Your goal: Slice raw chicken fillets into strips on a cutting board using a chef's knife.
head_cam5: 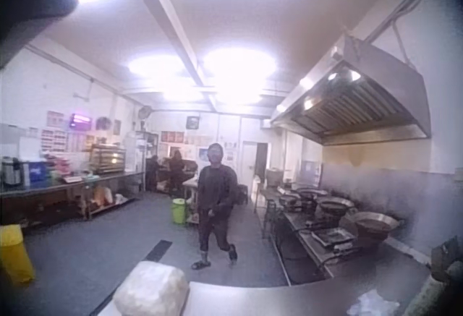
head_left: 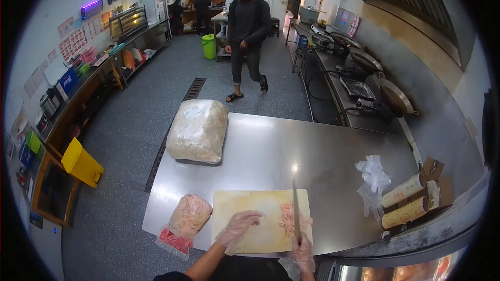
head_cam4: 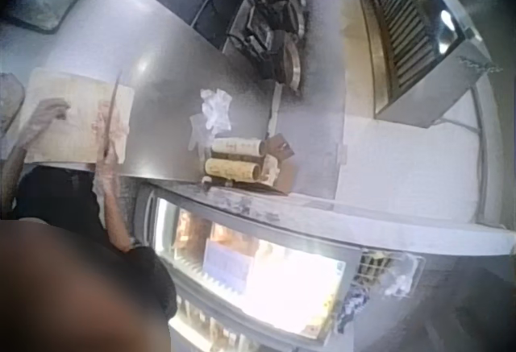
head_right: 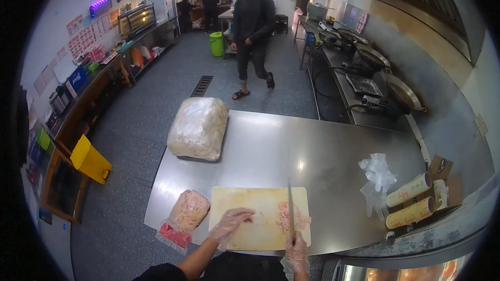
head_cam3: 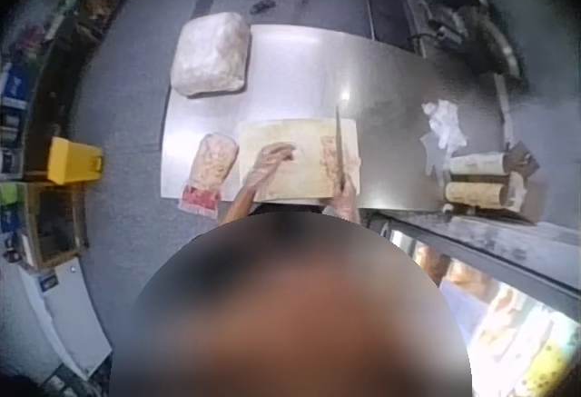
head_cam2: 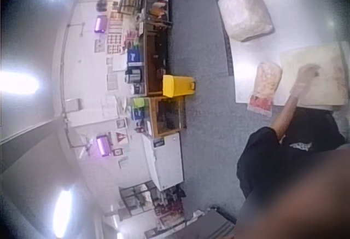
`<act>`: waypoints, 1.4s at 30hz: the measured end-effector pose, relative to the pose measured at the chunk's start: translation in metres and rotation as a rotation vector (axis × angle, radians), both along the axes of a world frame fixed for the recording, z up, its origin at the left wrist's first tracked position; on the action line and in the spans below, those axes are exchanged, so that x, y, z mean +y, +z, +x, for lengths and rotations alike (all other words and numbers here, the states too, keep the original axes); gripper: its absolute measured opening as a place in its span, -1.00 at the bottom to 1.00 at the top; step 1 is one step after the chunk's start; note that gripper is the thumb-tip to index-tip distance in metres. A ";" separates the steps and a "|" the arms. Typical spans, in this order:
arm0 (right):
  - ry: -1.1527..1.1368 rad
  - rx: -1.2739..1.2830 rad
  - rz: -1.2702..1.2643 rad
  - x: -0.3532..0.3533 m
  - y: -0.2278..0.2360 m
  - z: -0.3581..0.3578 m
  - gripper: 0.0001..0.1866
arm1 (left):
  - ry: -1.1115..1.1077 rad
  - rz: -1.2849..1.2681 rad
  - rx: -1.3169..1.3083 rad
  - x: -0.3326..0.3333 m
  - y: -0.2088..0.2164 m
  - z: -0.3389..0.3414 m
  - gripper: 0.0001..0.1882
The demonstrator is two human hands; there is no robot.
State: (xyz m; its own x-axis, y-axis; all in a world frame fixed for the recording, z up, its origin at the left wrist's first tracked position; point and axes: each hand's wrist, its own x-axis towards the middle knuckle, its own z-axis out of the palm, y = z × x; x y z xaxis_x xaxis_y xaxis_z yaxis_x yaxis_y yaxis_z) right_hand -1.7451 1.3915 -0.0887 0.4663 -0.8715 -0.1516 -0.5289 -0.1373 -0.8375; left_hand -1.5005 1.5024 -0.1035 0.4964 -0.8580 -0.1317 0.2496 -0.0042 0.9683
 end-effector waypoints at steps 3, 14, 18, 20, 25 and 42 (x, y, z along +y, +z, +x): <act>0.082 0.049 -0.006 0.015 -0.018 0.005 -0.72 | -0.186 0.147 -0.268 0.003 -0.009 -0.027 -0.66; 0.222 0.291 0.030 0.033 -0.053 0.008 -0.66 | -0.189 0.299 -1.207 -0.007 -0.077 -0.047 -0.70; 0.260 0.368 0.043 0.031 -0.045 0.016 -0.66 | -0.244 0.290 -0.899 -0.009 -0.093 -0.040 -0.66; 0.238 0.395 0.020 0.027 -0.057 0.011 -0.68 | -0.332 0.415 -1.031 -0.013 -0.073 -0.042 -0.63; 0.247 0.402 0.000 0.031 -0.045 0.015 -0.68 | -0.242 0.579 -0.523 -0.002 -0.031 -0.033 -0.56; 0.173 0.114 0.025 0.032 -0.045 0.017 -0.68 | -0.071 0.291 -2.292 -0.020 -0.072 -0.005 -0.59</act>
